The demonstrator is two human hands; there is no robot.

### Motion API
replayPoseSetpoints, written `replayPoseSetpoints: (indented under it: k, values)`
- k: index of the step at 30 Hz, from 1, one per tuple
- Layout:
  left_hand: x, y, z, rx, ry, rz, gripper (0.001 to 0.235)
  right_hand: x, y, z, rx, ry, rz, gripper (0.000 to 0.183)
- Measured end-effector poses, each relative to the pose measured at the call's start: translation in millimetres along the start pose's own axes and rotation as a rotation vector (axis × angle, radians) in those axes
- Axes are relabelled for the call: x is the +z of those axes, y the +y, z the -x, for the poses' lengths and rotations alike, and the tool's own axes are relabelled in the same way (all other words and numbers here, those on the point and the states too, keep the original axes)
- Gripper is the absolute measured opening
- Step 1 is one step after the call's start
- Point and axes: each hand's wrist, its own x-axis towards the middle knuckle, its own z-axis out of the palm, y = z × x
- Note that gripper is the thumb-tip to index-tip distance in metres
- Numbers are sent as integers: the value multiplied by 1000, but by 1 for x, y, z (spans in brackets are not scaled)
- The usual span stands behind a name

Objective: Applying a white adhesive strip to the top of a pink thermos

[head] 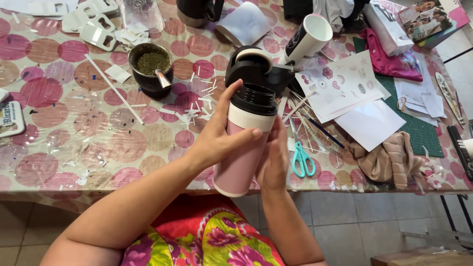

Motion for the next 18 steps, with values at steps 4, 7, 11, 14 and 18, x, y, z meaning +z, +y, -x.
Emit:
replayPoseSetpoints:
  k: [4,7,11,14,18]
  values:
    - [-1,-4,-1,3,35,-38,100,-5,6,-14,-80,34,-10,71]
    - [-2,-1,1,-14,39,-29,98,-7,13,-19,-70,55,-85,61]
    - [-5,2,0,-57,42,-18,96,3,14,-17,-72,107,-160,52]
    - [-6,6,0,-88,42,-28,96,8,12,-18,-68,119,-167,51]
    - [-4,8,-1,-104,43,-26,95,10,13,-16,-81,154,-161,51]
